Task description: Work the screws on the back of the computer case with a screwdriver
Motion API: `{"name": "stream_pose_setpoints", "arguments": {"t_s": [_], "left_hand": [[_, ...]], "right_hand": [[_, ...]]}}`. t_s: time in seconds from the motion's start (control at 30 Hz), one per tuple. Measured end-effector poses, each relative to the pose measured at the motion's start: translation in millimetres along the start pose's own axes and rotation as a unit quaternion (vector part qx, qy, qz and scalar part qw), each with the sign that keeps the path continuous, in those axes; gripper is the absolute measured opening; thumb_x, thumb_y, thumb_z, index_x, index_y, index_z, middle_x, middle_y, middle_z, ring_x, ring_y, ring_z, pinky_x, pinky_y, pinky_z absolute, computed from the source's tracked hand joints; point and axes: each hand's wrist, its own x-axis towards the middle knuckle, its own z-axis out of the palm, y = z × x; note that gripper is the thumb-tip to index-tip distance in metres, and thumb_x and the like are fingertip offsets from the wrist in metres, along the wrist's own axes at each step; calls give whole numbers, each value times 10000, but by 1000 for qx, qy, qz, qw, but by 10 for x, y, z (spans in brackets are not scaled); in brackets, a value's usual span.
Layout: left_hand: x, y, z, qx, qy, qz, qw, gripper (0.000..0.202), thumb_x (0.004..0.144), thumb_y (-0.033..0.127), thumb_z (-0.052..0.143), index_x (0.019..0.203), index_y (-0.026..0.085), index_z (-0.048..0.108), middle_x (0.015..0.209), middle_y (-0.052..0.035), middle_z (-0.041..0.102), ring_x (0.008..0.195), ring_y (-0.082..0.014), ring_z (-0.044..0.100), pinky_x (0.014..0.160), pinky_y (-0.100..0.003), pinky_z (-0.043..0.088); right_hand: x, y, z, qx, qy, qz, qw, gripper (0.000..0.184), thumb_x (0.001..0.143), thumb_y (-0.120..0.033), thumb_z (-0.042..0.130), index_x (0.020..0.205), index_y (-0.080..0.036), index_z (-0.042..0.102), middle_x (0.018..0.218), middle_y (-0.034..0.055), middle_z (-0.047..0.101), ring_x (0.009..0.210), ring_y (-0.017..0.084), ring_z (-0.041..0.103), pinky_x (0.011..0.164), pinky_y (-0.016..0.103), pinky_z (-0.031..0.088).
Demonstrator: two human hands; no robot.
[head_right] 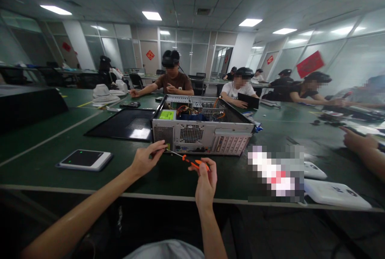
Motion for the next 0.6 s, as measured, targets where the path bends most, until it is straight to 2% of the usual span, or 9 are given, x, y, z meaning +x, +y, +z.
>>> {"name": "stream_pose_setpoints", "arguments": {"t_s": [0.1, 0.17, 0.27, 0.33, 0.43, 0.6], "left_hand": [[6, -25, -25, 29, 24, 5, 999, 324, 1018, 199, 606, 1341, 206, 615, 1053, -37, 813, 691, -114, 778, 635, -177, 636], [25, -37, -46, 41, 46, 0, 998, 295, 1014, 201, 612, 1308, 206, 641, 1042, -40, 815, 684, -116, 777, 642, -182, 635], [75, -55, -69, 51, 77, -17, 996, 266, 1003, 217, 635, 1267, 204, 666, 1035, -44, 816, 598, -100, 748, 587, -174, 612], [122, -76, -75, 54, 98, -28, 993, 270, 990, 218, 654, 1259, 200, 670, 1032, -46, 816, 569, -93, 732, 560, -173, 595], [213, -123, -79, 65, 125, -47, 989, 280, 984, 225, 660, 1262, 194, 675, 1021, -45, 818, 567, -98, 728, 560, -183, 590], [383, -208, -88, 84, 157, -49, 983, 220, 987, 266, 653, 1182, 215, 742, 1036, -42, 816, 540, -105, 716, 553, -200, 592]], "right_hand": [[-97, -51, 25, -66, -36, -71, 995, 222, 911, -410, 715, 984, -203, 684, 872, 3, 695, 708, 154, 727, 690, 297, 581], [-196, -104, 75, -119, -76, -120, 983, 178, 924, -315, 713, 1073, -218, 698, 978, 40, 721, 811, 173, 737, 727, 307, 596], [-340, -191, 213, -149, -169, -185, 956, 225, 926, -214, 700, 1148, -256, 696, 1177, 82, 697, 1065, 229, 707, 873, 383, 611], [-396, -244, 339, -174, -226, -216, 934, 302, 926, -164, 681, 1207, -275, 685, 1244, 89, 667, 1110, 233, 690, 927, 412, 605], [-404, -302, 541, -176, -256, -237, 921, 325, 947, -157, 635, 1249, -278, 656, 1295, 93, 632, 1161, 231, 674, 990, 426, 586], [-357, -323, 823, -156, -285, -236, 916, 294, 955, -227, 640, 1246, -266, 648, 1325, 92, 641, 1251, 239, 630, 1085, 422, 529]]}}
